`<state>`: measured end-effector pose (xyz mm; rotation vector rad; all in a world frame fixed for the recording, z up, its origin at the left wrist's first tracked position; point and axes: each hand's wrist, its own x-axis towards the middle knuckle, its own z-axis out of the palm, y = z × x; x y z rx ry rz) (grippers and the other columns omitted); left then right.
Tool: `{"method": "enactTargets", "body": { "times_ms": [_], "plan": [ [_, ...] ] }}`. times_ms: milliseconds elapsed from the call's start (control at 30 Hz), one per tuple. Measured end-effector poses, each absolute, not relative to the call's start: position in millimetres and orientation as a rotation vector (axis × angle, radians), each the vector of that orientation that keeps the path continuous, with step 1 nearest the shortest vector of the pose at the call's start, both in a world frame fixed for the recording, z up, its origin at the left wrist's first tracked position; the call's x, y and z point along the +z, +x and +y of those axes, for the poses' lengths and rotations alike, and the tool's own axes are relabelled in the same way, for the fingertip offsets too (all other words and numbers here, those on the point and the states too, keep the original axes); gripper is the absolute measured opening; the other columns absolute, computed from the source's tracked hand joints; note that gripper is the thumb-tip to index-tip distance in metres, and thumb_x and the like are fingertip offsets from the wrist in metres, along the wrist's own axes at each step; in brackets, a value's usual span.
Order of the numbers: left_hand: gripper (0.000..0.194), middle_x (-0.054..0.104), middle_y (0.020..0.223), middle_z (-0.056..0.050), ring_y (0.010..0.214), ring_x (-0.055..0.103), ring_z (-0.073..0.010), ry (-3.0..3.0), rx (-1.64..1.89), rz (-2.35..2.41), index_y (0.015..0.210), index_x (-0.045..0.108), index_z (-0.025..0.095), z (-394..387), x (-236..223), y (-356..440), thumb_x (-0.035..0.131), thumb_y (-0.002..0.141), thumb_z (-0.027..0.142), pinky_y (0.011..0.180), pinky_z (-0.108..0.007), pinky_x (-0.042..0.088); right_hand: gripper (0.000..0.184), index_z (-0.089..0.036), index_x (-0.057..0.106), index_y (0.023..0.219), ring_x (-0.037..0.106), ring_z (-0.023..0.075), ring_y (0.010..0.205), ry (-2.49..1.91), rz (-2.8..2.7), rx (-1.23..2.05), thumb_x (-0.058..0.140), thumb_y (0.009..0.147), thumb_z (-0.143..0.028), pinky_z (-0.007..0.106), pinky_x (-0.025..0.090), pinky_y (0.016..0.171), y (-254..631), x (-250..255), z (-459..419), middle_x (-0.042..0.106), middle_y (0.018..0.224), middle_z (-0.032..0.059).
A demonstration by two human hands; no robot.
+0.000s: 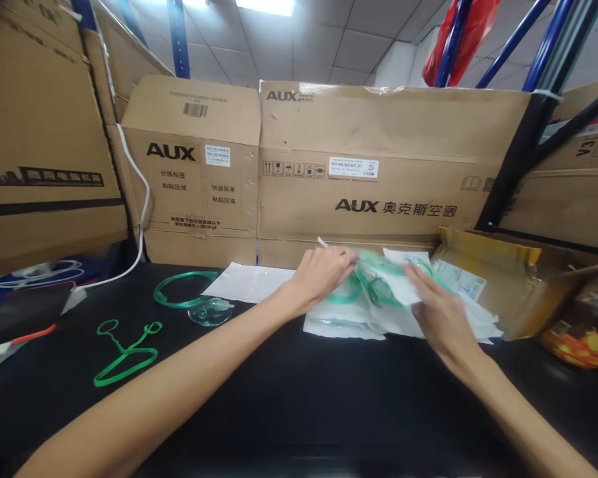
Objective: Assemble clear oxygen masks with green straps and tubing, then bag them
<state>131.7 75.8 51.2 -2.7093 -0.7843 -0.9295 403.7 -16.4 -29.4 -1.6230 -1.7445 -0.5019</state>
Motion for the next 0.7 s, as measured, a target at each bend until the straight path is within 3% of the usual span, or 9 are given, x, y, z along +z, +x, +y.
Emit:
{"method": "enactTargets", "body": {
  "times_ms": [100,267,367,467,600,700],
  "plan": [
    [0.025,0.074,0.100,-0.010,0.096,0.073,-0.0242,-2.801,-0.902,-0.999,0.112,0.074,0.012,99.7,27.0,151.1,0.055,0.109,0.028,0.088,-0.041,0.059,0.065,-0.020,0.052,0.160,0.054,0.0386,0.148,-1.690,-1.858,-0.527,0.049,0.097,-0.008,0.053,0.046,0.121,411.8,-47.1,-6.6,0.052,0.166,0.0164],
    [0.037,0.074,0.116,-0.010,0.107,0.072,-0.0237,-2.913,-0.921,-1.176,0.122,0.071,0.014,112.1,9.8,172.5,0.060,0.107,0.047,0.096,-0.046,0.060,0.060,-0.023,0.048,0.164,0.049,0.0405,0.151,-1.728,-1.913,-0.599,0.048,0.104,-0.023,0.057,0.048,0.119,430.0,-60.1,-30.4,0.048,0.169,0.0167],
    [0.037,0.073,0.122,-0.010,0.111,0.071,-0.0245,-2.945,-0.921,-1.192,0.124,0.070,0.015,117.5,16.1,185.7,0.062,0.106,0.046,0.097,-0.047,0.060,0.056,-0.029,0.049,0.163,0.051,0.0412,0.150,-1.742,-1.892,-0.651,0.047,0.107,-0.034,0.060,0.048,0.119,438.7,-56.8,-48.6,0.047,0.169,0.0140],
    [0.032,0.072,0.124,-0.010,0.112,0.071,-0.0248,-2.924,-0.896,-1.244,0.124,0.070,0.016,121.3,23.4,194.7,0.065,0.105,0.041,0.098,-0.046,0.059,0.053,-0.027,0.054,0.159,0.061,0.0438,0.141,-1.759,-1.913,-0.666,0.046,0.109,-0.041,0.062,0.054,0.113,441.9,-55.9,-53.4,0.051,0.166,0.0176],
    [0.032,0.071,0.128,-0.011,0.117,0.069,-0.0263,-2.854,-0.861,-1.321,0.125,0.069,0.015,118.3,25.6,193.6,0.066,0.105,0.041,0.102,-0.050,0.058,0.053,-0.017,0.057,0.156,0.059,0.0441,0.142,-1.744,-1.964,-0.687,0.040,0.111,-0.037,0.062,0.052,0.115,442.3,-60.3,-43.7,0.054,0.162,0.0245],
    [0.034,0.067,0.137,-0.013,0.128,0.064,-0.0294,-2.803,-0.862,-1.317,0.127,0.069,0.015,114.7,22.3,187.8,0.065,0.105,0.041,0.109,-0.055,0.052,0.054,-0.016,0.054,0.159,0.055,0.0432,0.147,-1.717,-1.976,-0.716,0.040,0.109,-0.031,0.062,0.050,0.116,438.0,-58.9,-41.4,0.054,0.162,0.0241]
  ]
}}
